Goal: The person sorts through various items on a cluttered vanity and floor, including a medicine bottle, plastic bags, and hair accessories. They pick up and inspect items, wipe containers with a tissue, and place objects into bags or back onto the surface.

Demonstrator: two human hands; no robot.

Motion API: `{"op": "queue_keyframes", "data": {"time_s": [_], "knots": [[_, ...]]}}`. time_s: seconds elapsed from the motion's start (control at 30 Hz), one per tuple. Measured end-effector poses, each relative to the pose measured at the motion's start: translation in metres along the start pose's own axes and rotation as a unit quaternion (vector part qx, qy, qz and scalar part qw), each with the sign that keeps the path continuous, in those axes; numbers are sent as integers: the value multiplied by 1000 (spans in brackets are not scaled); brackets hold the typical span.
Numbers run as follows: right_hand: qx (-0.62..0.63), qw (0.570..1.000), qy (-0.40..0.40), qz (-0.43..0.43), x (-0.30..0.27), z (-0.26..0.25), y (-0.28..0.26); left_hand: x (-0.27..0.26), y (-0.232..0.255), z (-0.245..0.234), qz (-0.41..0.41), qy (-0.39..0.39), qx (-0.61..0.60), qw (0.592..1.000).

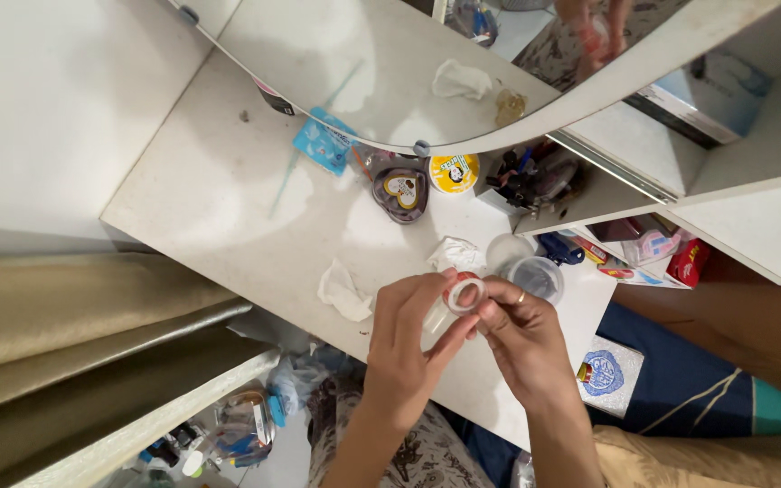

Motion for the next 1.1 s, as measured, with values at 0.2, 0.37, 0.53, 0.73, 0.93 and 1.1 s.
{"op": "queue_keyframes", "data": {"time_s": [0.2,0.37,0.53,0.73,0.93,1.1], "knots": [[-6,1000,-6,-20,-9,2,-13,0,12,0,-101,-9,-52,994],[-171,981,19,-91,-12,17,-31,4,20,-2,-103,-24,-25,994],[-490,840,8,-234,-15,48,-60,-1,4,9,-173,-54,-71,981],[-501,835,-92,-207,5,40,-41,-35,-57,33,-416,-1,-296,860],[-614,779,4,-125,54,-25,4,-49,-96,24,-478,71,-294,825],[-836,537,-46,-103,74,-35,67,-62,-110,28,-465,63,-340,815]]}}
Point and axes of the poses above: each hand's wrist, its own x-axis towards the middle knuckle, its own z-axis out of the palm, y = z × x, the point moved 3 cm from there along x, towards the middle knuckle, and after that the axes turned 4 degrees about -z, right-handed, at the moved point
